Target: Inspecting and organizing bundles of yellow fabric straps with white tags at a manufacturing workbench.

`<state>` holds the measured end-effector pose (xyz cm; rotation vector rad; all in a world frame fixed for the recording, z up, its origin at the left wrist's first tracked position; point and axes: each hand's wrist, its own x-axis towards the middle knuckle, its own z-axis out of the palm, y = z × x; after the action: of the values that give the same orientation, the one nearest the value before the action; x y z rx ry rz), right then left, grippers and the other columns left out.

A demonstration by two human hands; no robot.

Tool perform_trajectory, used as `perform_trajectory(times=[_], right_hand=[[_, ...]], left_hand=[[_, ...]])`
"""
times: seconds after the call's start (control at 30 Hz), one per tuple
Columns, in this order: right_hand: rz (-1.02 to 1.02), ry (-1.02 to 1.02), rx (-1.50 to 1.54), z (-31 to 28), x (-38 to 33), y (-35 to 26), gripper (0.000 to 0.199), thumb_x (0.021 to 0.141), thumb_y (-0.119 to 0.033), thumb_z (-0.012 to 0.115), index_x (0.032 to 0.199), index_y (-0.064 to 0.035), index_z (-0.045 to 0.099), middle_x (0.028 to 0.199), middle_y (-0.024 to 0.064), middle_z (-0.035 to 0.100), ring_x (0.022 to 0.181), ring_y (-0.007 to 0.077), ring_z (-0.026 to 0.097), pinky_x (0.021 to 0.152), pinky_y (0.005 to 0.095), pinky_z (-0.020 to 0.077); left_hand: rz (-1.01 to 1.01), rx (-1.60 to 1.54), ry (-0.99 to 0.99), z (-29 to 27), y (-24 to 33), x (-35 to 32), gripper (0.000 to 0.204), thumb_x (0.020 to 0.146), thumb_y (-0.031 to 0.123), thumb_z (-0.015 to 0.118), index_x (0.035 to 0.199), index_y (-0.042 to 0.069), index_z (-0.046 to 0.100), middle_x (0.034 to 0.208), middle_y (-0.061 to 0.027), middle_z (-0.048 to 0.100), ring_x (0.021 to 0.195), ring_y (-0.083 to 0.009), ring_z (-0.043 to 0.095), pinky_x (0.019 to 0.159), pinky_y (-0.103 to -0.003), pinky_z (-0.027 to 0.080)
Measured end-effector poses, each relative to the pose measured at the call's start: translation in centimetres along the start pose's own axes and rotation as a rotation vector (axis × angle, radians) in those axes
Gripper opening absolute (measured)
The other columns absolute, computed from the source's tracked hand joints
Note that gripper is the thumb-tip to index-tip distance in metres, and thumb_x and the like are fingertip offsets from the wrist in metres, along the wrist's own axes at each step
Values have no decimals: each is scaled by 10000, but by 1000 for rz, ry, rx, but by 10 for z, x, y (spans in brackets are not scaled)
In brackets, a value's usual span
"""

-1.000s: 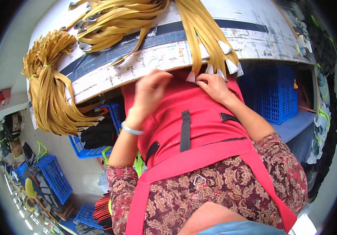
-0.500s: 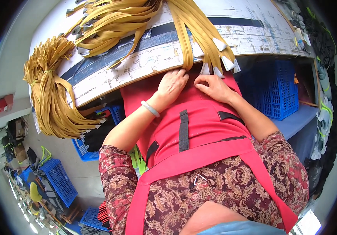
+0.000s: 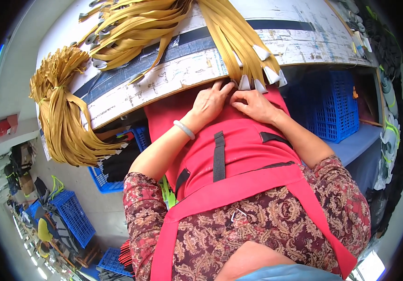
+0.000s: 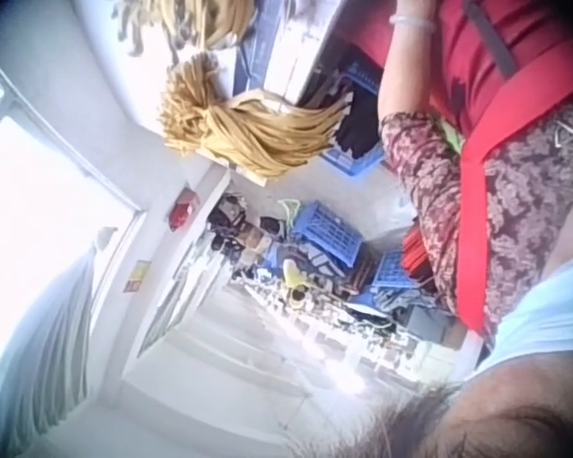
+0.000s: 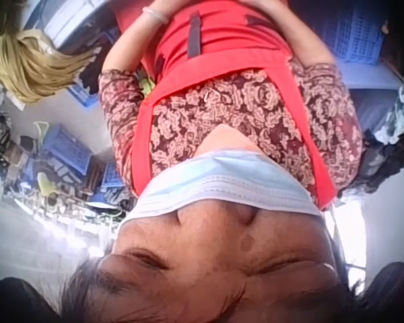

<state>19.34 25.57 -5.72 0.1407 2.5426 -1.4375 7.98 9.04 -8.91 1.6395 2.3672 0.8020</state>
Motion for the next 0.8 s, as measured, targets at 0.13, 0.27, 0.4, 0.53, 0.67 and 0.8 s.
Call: perform_trajectory(times=[0.13,0.27,0.4,0.53,0.67,0.8], right_hand=[[60,-17,32,-3,-5,-7,198,900,-165,619,992,8,653,885,169,690,837,266,677,767,360,518],[38,76,69,-1,-15,-9,156,928,-121,609,1007,9,646,874,99,668,768,169,629,710,297,503],[3,374,297,0,-19,-19,113,963,-78,601,1040,-1,634,875,5,627,700,52,562,632,204,474],[54,406,406,4,-12,-9,120,949,-87,622,1040,-11,642,862,19,648,682,62,570,606,219,482],[15,405,393,1,-12,-13,134,952,-99,626,1050,-9,644,862,15,647,671,53,556,595,206,468],[-40,461,337,-13,-28,-14,126,943,-97,639,1027,-4,655,854,35,653,704,80,584,648,230,491]], left_hand=[[-367,-884,197,19,2,6,255,848,64,703,1094,11,664,914,-110,706,769,-177,682,704,-308,551],[-541,-1250,187,12,9,3,114,862,17,694,974,-4,689,866,-45,707,785,-90,643,717,-240,533],[-635,-1417,245,-4,0,-15,215,900,51,674,1093,-39,645,986,-101,694,837,-161,682,734,-278,572],[-761,-1287,180,19,14,2,370,932,170,668,1221,-55,617,1053,-130,693,858,-166,668,752,-265,551],[-748,-1361,71,32,13,18,260,931,168,669,1092,-36,673,940,-92,702,814,-140,658,712,-249,546],[-750,-1724,17,11,20,0,204,966,151,608,1098,1,649,973,-64,686,822,-132,652,725,-258,553]])
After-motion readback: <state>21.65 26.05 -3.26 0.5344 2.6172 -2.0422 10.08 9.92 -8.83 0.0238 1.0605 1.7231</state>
